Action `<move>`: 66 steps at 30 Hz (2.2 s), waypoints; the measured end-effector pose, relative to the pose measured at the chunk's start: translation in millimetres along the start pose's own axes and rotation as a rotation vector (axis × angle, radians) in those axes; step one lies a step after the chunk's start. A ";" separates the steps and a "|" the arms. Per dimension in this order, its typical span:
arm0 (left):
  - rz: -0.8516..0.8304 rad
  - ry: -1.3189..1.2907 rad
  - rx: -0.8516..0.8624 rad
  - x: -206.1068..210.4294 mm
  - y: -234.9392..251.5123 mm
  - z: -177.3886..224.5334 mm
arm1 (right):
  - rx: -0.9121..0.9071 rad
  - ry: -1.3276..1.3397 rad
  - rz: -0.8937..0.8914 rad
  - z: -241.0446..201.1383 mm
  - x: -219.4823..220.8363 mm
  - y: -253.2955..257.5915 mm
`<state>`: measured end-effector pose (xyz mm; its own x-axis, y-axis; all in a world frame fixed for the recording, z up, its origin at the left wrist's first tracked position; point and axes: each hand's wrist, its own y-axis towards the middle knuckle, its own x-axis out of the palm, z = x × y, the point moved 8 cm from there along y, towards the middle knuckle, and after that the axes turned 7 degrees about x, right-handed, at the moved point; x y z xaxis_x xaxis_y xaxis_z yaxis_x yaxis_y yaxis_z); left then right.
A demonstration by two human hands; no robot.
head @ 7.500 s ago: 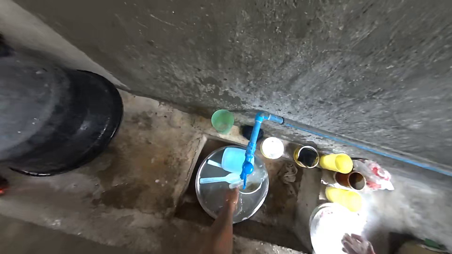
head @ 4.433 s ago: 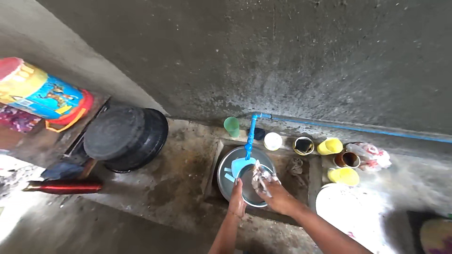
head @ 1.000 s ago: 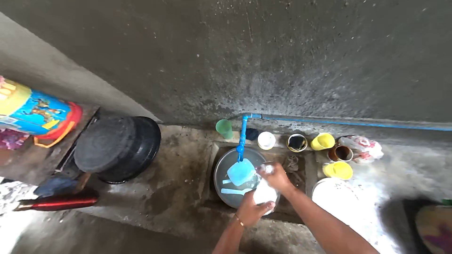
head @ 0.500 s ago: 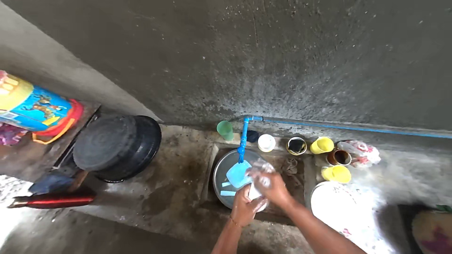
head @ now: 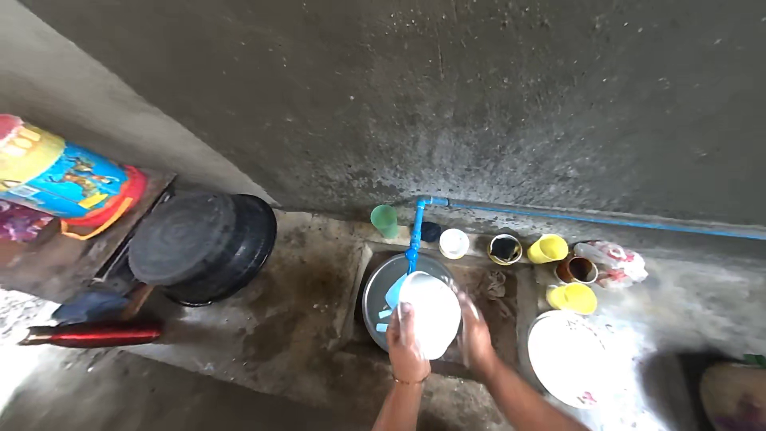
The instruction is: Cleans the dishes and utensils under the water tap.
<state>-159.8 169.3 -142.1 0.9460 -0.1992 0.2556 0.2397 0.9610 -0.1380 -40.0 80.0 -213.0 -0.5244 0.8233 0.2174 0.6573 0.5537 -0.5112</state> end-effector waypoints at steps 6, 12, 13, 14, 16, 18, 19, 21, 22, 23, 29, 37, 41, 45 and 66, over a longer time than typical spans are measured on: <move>-0.038 0.224 -0.028 0.9 -13.9 -18.0 | -0.896 -0.723 0.159 -4.5 25.8 -79.7; -0.168 0.281 -0.003 2.0 -16.3 -20.3 | -0.483 -0.695 -0.014 -72.9 17.4 -13.2; -0.143 0.256 -0.011 -1.0 -15.5 -18.3 | -0.244 -0.571 0.008 -70.5 5.2 3.9; -0.110 0.219 -0.023 -5.1 -13.2 -16.9 | -0.030 -0.421 0.029 -62.2 -6.0 16.7; -0.006 0.183 -0.020 -14.6 -5.4 -16.5 | 0.158 -0.202 0.054 -47.4 -18.1 22.9; 0.105 0.204 -0.055 -27.5 2.5 -28.7 | 0.056 -0.174 0.065 -52.9 -17.6 12.7; 0.114 0.196 -0.137 -30.4 3.8 -39.0 | -0.050 -0.224 0.056 -60.6 -14.5 5.0; 0.046 0.025 -0.374 -23.8 0.4 -60.8 | -0.369 -0.497 0.007 -79.3 -0.1 -16.7; 0.018 -0.120 -0.505 -17.3 -4.1 -69.4 | -0.533 -0.663 -0.023 -85.3 9.4 -28.7; -0.016 -0.263 -0.636 -13.1 -9.2 -77.3 | -0.648 -0.817 -0.075 -87.1 17.8 -38.6; -0.084 -0.152 -0.863 -28.9 -27.0 -92.9 | 0.025 -1.375 -0.562 -31.4 13.8 -23.4; -0.332 0.501 -0.547 -47.1 -4.4 -95.0 | 0.151 -1.445 -0.815 26.4 4.3 -73.9; -0.388 0.402 -0.597 -38.5 -21.7 -120.4 | 0.249 -1.565 -0.798 39.4 -12.0 -56.0; -0.463 0.430 -0.674 -29.5 -26.3 -142.3 | 0.127 -1.462 -0.844 57.0 -6.9 -70.7; -0.106 0.712 -0.913 -142.8 34.3 -342.8 | 0.341 -1.230 0.267 56.3 -275.7 1.4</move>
<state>-212.0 164.9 -511.4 0.7507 -0.6121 -0.2486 0.1186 0.4951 -0.8607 75.0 -153.2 -320.5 -0.6684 0.1486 -0.7288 0.7429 0.1827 -0.6440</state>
